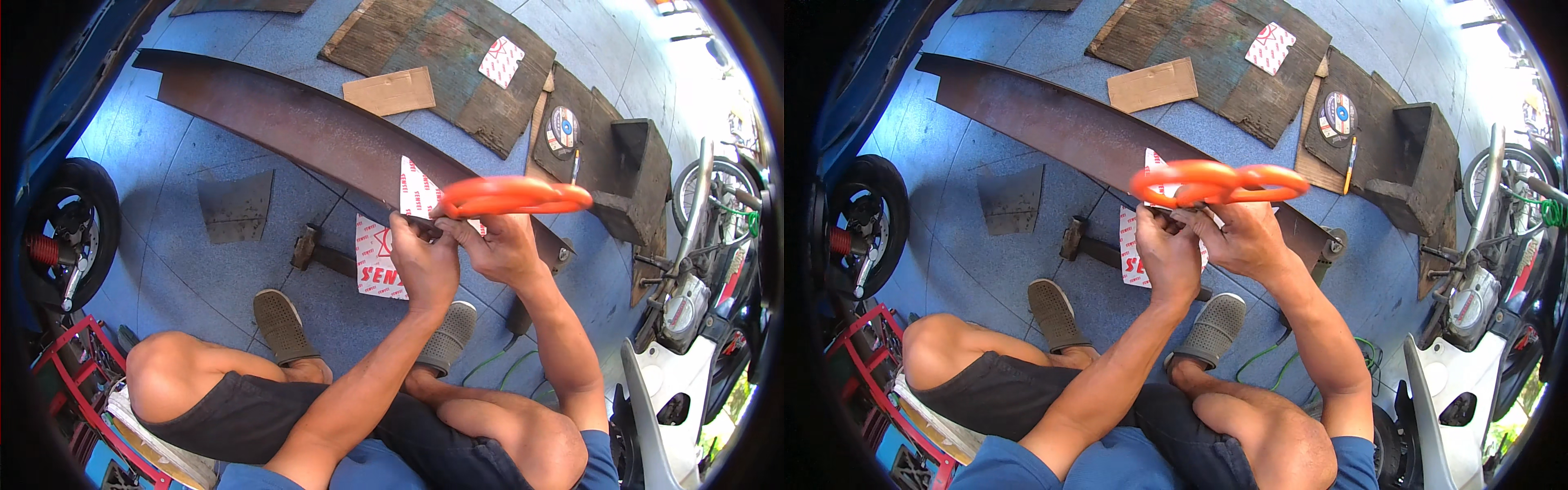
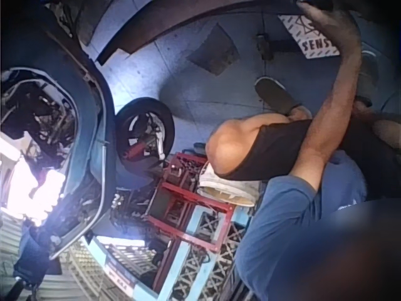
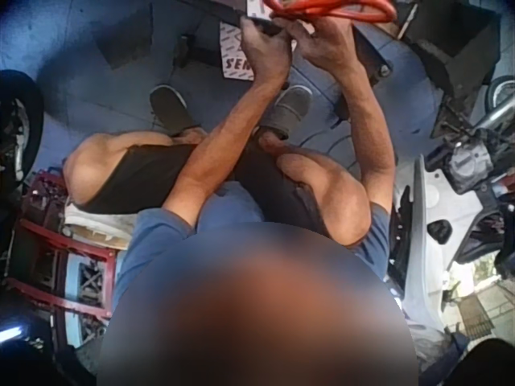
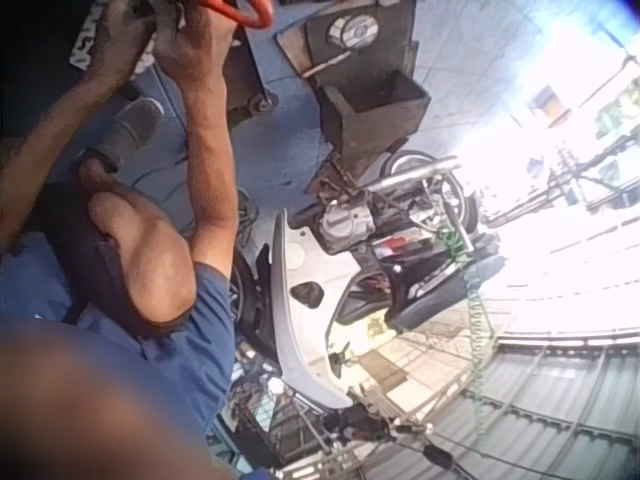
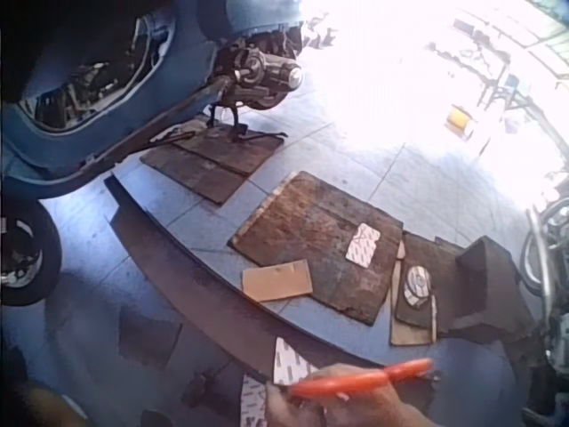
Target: Cutting and grinding a piece of angle iron to a specific shape using scissors and an angle grinder.
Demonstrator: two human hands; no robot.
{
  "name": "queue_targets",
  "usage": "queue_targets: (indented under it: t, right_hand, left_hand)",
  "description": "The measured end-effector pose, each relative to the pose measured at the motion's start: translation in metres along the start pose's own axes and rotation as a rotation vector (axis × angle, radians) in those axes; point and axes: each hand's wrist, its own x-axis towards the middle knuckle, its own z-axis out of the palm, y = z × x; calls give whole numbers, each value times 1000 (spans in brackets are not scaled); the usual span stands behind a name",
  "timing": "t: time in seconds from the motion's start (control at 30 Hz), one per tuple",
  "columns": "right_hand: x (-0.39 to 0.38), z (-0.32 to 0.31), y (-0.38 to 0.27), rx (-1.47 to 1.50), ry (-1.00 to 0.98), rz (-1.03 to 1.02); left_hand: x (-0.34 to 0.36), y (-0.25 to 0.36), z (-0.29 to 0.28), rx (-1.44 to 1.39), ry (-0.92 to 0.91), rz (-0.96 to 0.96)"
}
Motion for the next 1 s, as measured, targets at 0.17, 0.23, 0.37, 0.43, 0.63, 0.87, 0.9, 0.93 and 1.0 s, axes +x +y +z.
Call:
queue_targets:
  t: [0.17, 0.23, 0.37, 0.43, 0.63, 0.87, 0.9, 0.93, 1.0]
  right_hand:
    - [1, 14, -4, 172, -20, 55]
    - [2, 18, -4, 177, 6, 4]
    - [-2, 14, 1, 252, 85, 117]
    - [-4, 12, 1, 253, 95, 103]
    - [6, 10, -10, 113, -3, -9]
    - [-1, 5, 1, 20, 19, 8]
    - [-2, 3, 0, 29, 11, 7]
    - [-1, 3, -3, 30, 10, 7]
    - [3, 4, -12, 26, 29, 45]
  left_hand:
    - [-3, 4, 3, 116, 26, 107]
    - [-1, 4, 1, 132, 41, 84]
    - [2, -7, 1, 51, 13, 3]
    - [2, -7, 1, 2, 15, 5]
    - [1, -3, 2, -10, 31, 21]
    - [0, -2, 2, 26, 28, -13]
    - [0, -3, 2, 24, 16, -3]
    - [1, -6, 1, 24, 17, -4]
    - [2, -10, 1, -38, 17, 9]
